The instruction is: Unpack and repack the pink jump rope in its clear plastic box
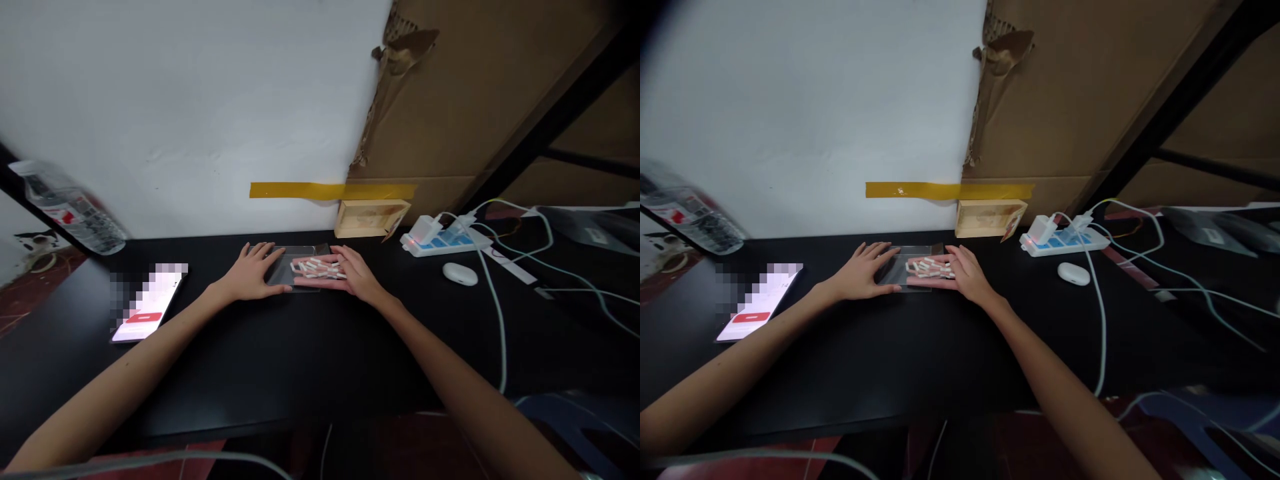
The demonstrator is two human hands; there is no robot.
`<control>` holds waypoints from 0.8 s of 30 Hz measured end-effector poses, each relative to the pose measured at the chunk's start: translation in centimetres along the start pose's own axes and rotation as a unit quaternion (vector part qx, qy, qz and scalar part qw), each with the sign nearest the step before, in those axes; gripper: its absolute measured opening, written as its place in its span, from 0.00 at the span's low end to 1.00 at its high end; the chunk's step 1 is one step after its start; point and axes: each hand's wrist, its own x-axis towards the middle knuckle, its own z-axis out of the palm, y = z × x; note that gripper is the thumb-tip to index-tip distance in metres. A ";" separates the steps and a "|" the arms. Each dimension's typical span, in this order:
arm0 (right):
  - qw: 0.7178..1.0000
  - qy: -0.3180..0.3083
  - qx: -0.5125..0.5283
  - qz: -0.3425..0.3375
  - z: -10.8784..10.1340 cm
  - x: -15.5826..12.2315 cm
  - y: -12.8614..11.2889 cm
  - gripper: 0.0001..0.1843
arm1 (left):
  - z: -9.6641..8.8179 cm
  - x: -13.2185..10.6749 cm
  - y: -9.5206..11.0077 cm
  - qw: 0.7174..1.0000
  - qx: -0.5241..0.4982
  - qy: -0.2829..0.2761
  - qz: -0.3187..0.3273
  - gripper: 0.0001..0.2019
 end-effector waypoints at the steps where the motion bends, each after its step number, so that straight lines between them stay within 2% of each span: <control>1: 1.000 0.007 0.021 0.010 0.3 0.0 -0.3 0.29 | 0.0 0.0 0.0 1.000 0.003 0.000 0.002 0.49; 4: 0.995 -0.010 0.092 0.030 0.0 0.3 -0.9 0.29 | 0.0 0.0 0.0 1.000 0.006 -0.001 0.001 0.48; 6: 0.991 -0.045 0.124 0.024 -1.5 0.5 -0.8 0.29 | -0.1 0.0 0.0 1.000 0.001 -0.003 -0.002 0.48; 8: 0.993 -0.068 0.101 -0.003 -3.6 0.5 -0.6 0.31 | 0.0 0.0 0.0 1.000 -0.004 -0.003 -0.002 0.49; 11: 0.991 -0.128 0.019 -0.034 -6.9 0.2 0.0 0.43 | 0.0 -0.1 -0.1 1.000 -0.008 0.001 0.004 0.48; 14: 0.986 -0.161 -0.029 -0.019 -8.8 -0.3 0.4 0.52 | 0.2 -0.1 -0.1 1.000 -0.008 0.007 0.008 0.47; 19: 0.977 -0.203 -0.069 0.000 -8.6 -0.3 1.3 0.57 | 0.1 -0.1 -0.2 1.000 0.007 0.003 0.014 0.47; 24: 0.974 -0.203 -0.096 0.014 -7.5 -0.1 1.7 0.58 | 0.1 -0.1 -0.2 1.000 0.015 0.004 0.021 0.47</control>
